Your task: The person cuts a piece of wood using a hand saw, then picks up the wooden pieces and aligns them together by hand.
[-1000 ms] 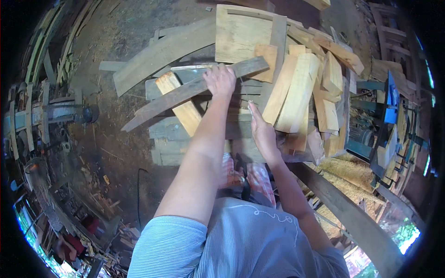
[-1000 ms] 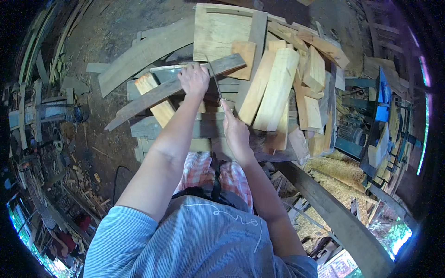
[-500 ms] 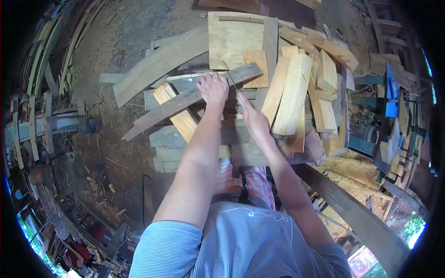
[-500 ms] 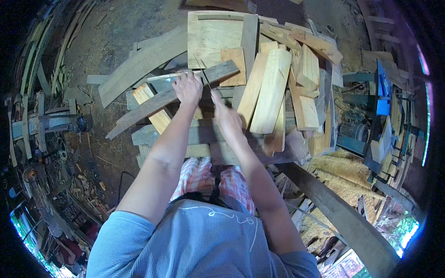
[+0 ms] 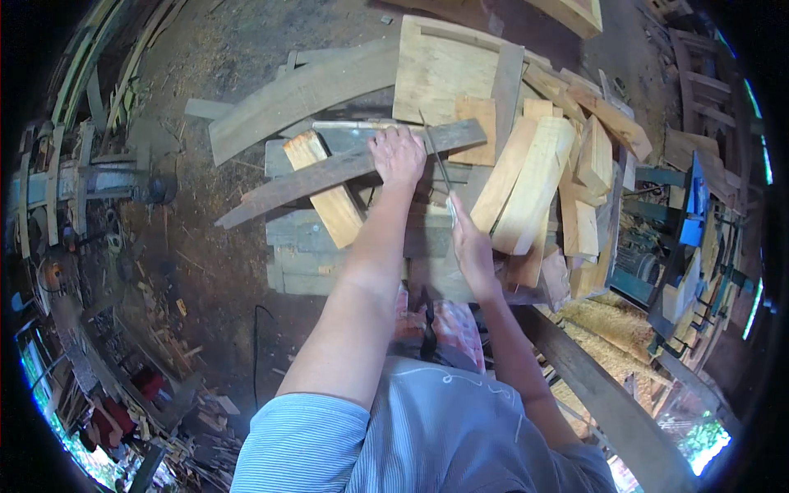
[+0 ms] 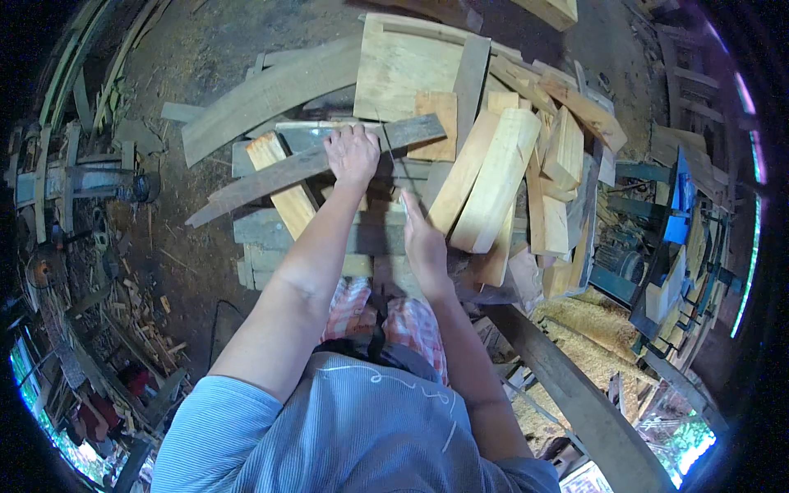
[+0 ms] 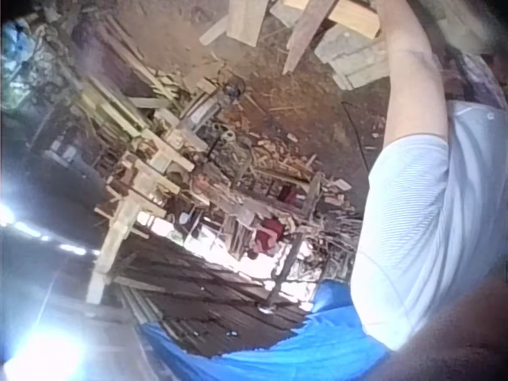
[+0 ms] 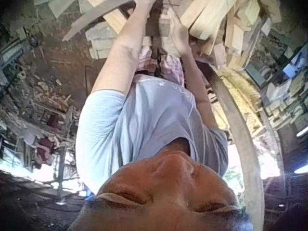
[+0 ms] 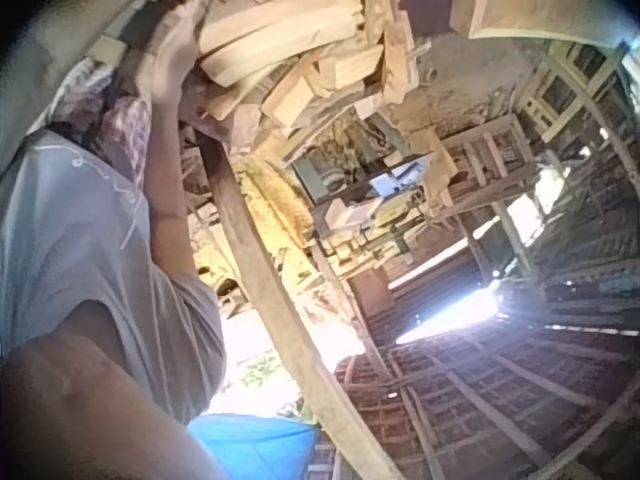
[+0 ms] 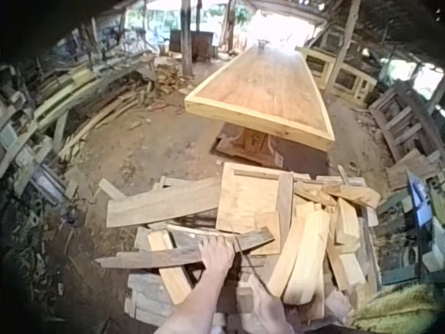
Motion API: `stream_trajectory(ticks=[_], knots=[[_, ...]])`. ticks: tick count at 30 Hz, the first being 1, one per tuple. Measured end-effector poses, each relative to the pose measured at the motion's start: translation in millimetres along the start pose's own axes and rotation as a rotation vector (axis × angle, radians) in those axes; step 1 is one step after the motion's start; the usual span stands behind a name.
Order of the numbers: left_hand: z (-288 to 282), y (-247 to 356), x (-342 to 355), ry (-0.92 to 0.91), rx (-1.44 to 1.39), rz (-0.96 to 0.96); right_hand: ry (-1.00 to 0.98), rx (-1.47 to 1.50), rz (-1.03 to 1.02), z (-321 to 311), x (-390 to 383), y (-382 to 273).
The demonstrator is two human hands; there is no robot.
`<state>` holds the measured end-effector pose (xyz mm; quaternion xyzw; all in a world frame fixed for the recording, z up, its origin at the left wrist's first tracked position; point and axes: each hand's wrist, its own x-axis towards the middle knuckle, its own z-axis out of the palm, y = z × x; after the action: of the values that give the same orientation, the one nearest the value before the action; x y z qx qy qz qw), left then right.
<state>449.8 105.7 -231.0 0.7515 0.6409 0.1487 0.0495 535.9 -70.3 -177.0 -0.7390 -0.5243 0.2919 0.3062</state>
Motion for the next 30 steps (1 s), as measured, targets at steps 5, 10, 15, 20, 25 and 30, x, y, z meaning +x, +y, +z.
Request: stream_trajectory(ticks=[5, 10, 15, 20, 25, 30], knots=[[4, 19, 0, -0.001, -0.068, 0.033, -0.061, -0.077, 0.118, 0, 72, -2], [3, -2, -4, -0.034, 0.027, -0.002, 0.031, -0.052, -0.014, 4, 10, 1], [4, 6, -1, -0.037, -0.026, 0.027, -0.247, -0.186, 0.263, -13, 71, -29], [7, -6, -1, -0.039, 0.053, 0.003, -0.165, -0.156, 0.129, -2, 22, -12], [3, 7, -2, 0.011, 0.050, 0.039, -0.095, -0.108, 0.061, -14, 35, -18], [11, -6, -6, -0.021, 0.039, 0.029, -0.200, -0.137, 0.178, -8, 41, -23]])
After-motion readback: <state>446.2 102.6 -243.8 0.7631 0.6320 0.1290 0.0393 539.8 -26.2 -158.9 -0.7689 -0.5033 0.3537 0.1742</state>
